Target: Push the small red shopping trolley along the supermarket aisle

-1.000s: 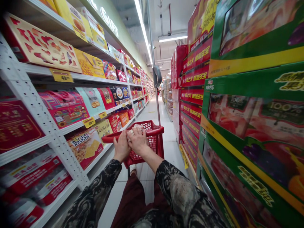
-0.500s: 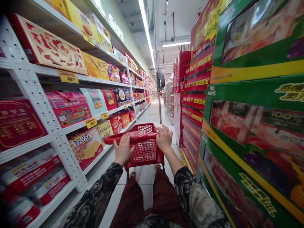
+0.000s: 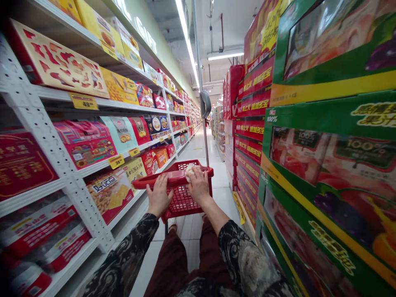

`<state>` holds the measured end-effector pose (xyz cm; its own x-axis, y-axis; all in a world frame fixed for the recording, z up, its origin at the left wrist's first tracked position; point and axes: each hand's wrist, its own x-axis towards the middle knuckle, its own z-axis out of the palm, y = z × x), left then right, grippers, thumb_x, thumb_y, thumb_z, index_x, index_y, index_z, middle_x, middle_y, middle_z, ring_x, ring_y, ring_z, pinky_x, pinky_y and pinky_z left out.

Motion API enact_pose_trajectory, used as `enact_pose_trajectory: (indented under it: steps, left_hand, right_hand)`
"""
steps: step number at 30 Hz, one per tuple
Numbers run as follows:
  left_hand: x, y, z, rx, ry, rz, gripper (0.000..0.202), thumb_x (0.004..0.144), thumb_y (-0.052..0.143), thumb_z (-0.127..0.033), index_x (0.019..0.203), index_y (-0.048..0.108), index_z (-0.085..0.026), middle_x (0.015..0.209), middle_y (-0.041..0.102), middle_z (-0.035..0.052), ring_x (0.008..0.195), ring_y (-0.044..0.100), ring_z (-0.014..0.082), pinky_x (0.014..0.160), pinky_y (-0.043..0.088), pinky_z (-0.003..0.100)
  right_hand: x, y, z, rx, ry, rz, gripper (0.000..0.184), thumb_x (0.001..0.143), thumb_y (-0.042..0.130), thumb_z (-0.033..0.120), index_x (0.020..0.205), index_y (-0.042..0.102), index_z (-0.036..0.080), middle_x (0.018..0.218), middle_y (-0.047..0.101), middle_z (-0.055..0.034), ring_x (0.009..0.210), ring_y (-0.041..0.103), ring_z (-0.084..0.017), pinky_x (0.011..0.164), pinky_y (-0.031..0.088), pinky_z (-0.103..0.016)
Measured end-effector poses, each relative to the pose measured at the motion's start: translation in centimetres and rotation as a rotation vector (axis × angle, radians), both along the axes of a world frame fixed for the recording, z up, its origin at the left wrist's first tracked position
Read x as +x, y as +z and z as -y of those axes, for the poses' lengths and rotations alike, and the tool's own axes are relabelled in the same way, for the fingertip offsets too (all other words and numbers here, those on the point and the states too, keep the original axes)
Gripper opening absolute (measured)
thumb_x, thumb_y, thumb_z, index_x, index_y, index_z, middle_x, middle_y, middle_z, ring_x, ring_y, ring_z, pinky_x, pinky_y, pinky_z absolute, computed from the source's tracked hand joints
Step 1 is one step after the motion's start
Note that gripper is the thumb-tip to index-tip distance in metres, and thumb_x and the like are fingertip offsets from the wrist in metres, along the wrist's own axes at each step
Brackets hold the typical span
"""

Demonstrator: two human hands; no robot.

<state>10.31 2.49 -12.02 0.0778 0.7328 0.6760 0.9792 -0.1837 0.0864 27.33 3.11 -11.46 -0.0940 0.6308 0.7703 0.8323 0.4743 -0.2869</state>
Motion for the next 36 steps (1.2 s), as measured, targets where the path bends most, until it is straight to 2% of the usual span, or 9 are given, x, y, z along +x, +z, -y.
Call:
enact_pose_trajectory:
  steps: [3, 6, 11, 14, 16, 23, 26, 32, 36]
  left_hand:
    - [0.1, 0.1, 0.1, -0.013, -0.002, 0.005, 0.055, 0.077, 0.045, -0.023, 0.131, 0.039, -0.014, 0.14, 0.04, 0.015, 0.132, 0.032, 0.0254, 0.106, 0.015, 0.061]
    - [0.3, 0.2, 0.2, -0.018, 0.005, 0.018, 0.056, 0.077, 0.046, -0.022, 0.132, 0.038, -0.013, 0.14, 0.039, 0.0157, 0.132, 0.032, 0.0257, 0.107, 0.016, 0.06]
    - [0.4, 0.1, 0.0, -0.018, 0.017, 0.028, 0.056, 0.076, 0.046, -0.023, 0.131, 0.039, -0.014, 0.141, 0.038, 0.0141, 0.132, 0.03, 0.0253, 0.107, 0.015, 0.06]
    - [0.2, 0.0, -0.1, -0.017, 0.008, 0.014, 0.055, 0.076, 0.046, -0.022, 0.131, 0.039, -0.015, 0.141, 0.038, 0.0133, 0.132, 0.03, 0.0246, 0.107, 0.015, 0.06]
    - [0.1, 0.0, -0.1, -0.016, 0.003, 0.007, 0.056, 0.076, 0.046, -0.021, 0.131, 0.039, -0.014, 0.141, 0.038, 0.0137, 0.132, 0.03, 0.0246, 0.107, 0.014, 0.06]
    - [0.3, 0.1, 0.0, -0.022, 0.006, 0.023, 0.057, 0.076, 0.047, -0.022, 0.131, 0.039, -0.013, 0.14, 0.038, 0.0165, 0.132, 0.031, 0.026, 0.107, 0.015, 0.059]
    - [0.4, 0.0, 0.0, -0.016, 0.011, 0.03, 0.057, 0.076, 0.047, -0.022, 0.131, 0.039, -0.012, 0.141, 0.037, 0.0165, 0.132, 0.031, 0.026, 0.106, 0.016, 0.06]
    - [0.4, 0.2, 0.2, -0.015, 0.011, 0.015, 0.058, 0.076, 0.047, -0.021, 0.132, 0.038, -0.014, 0.141, 0.038, 0.0148, 0.132, 0.03, 0.0255, 0.107, 0.018, 0.059]
    - [0.4, 0.2, 0.3, -0.019, 0.006, 0.018, 0.058, 0.075, 0.047, -0.021, 0.132, 0.038, -0.014, 0.141, 0.038, 0.015, 0.132, 0.03, 0.0255, 0.107, 0.018, 0.059]
  right_hand:
    - [1.7, 0.1, -0.3, -0.002, -0.135, -0.093, 0.037, 0.072, 0.045, 0.008, 0.105, 0.059, 0.016, 0.136, 0.042, -0.0114, 0.129, 0.029, -0.024, 0.104, 0.021, -0.045]
    - [2.7, 0.2, -0.5, -0.025, -0.19, -0.123, 0.04, 0.073, 0.043, 0.009, 0.11, 0.057, 0.016, 0.134, 0.044, -0.0117, 0.128, 0.032, -0.024, 0.103, 0.024, -0.045]
    - [1.2, -0.1, -0.1, -0.02, -0.121, -0.015, 0.05, 0.075, 0.044, 0.01, 0.125, 0.049, 0.017, 0.135, 0.044, -0.0109, 0.129, 0.032, -0.023, 0.105, 0.021, -0.045]
    - [0.3, -0.3, 0.2, -0.019, -0.052, 0.047, 0.048, 0.076, 0.045, 0.012, 0.124, 0.05, 0.019, 0.137, 0.042, -0.0096, 0.131, 0.028, -0.023, 0.105, 0.019, -0.046]
    - [0.5, -0.2, 0.1, -0.026, -0.06, 0.045, 0.047, 0.076, 0.045, 0.011, 0.122, 0.051, 0.02, 0.137, 0.043, -0.0088, 0.13, 0.029, -0.023, 0.105, 0.018, -0.048]
    - [3.7, 0.4, -0.6, -0.075, -0.273, -0.137, 0.047, 0.076, 0.04, 0.009, 0.121, 0.052, 0.018, 0.135, 0.044, -0.012, 0.126, 0.035, -0.025, 0.102, 0.023, -0.051]
    - [3.0, 0.3, -0.2, -0.086, -0.233, -0.111, 0.049, 0.075, 0.04, 0.008, 0.122, 0.051, 0.018, 0.135, 0.044, -0.0117, 0.128, 0.033, -0.024, 0.103, 0.022, -0.049]
    - [-0.5, -0.2, 0.7, -0.033, -0.004, 0.036, 0.048, 0.076, 0.044, 0.01, 0.123, 0.051, 0.019, 0.138, 0.041, -0.0098, 0.131, 0.029, -0.023, 0.105, 0.019, -0.046]
    - [-0.4, -0.2, 0.5, -0.027, 0.023, 0.06, 0.048, 0.076, 0.045, 0.01, 0.123, 0.051, 0.019, 0.137, 0.042, -0.0104, 0.13, 0.031, -0.023, 0.104, 0.019, -0.047]
